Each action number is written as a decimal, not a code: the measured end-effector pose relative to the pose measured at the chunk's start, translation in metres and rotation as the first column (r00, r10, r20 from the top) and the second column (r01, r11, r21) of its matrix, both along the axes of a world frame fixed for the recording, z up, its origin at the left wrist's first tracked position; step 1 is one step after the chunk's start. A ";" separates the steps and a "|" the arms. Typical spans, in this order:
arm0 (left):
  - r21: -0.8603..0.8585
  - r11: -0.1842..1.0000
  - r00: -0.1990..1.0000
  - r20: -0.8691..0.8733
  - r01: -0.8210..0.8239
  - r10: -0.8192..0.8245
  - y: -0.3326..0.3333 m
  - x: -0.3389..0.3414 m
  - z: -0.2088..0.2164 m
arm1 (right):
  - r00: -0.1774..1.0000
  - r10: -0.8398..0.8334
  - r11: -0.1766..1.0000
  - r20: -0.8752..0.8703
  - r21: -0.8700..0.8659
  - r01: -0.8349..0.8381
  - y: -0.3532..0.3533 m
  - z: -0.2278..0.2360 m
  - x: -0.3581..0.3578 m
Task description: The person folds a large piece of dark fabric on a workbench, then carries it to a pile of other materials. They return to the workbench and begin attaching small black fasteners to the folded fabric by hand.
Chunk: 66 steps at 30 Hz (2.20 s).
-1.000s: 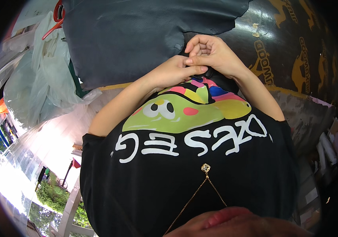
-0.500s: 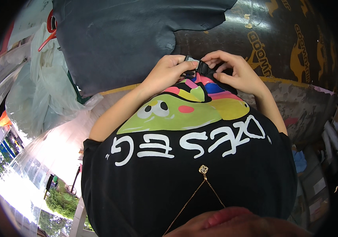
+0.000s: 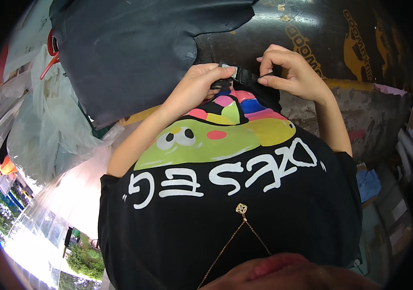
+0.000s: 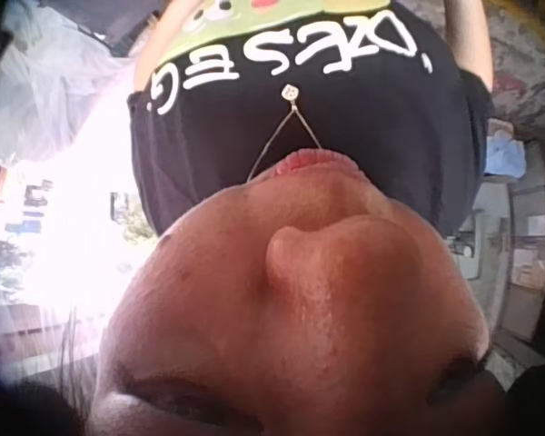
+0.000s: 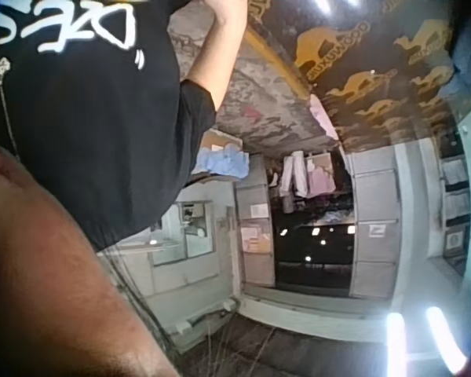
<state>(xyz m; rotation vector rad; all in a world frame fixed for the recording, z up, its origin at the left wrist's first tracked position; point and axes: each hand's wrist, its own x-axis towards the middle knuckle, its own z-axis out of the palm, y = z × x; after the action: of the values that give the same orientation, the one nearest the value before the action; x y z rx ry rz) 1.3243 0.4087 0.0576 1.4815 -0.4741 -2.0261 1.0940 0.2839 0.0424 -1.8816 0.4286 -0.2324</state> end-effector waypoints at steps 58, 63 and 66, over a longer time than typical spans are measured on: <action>-0.168 0.985 0.999 0.016 0.046 -0.044 0.056 -0.045 -0.031 | 0.884 -0.453 0.416 -0.118 0.848 0.327 0.104 -0.022 -0.021; -0.325 0.939 0.988 0.135 0.116 -0.075 0.056 -0.044 -0.020 | 0.855 -0.500 0.279 -0.135 0.910 0.307 0.112 -0.021 -0.018; -0.584 0.799 0.974 0.228 0.143 -0.007 0.059 -0.054 -0.019 | 0.802 -0.573 0.130 -0.171 0.947 0.295 0.117 -0.034 -0.023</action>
<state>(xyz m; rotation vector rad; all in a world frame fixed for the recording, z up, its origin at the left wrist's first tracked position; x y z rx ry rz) 1.2698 0.4673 0.0385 1.2836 -1.1635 -1.5470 1.0706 0.4014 0.0084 -0.4065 0.7511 -0.4670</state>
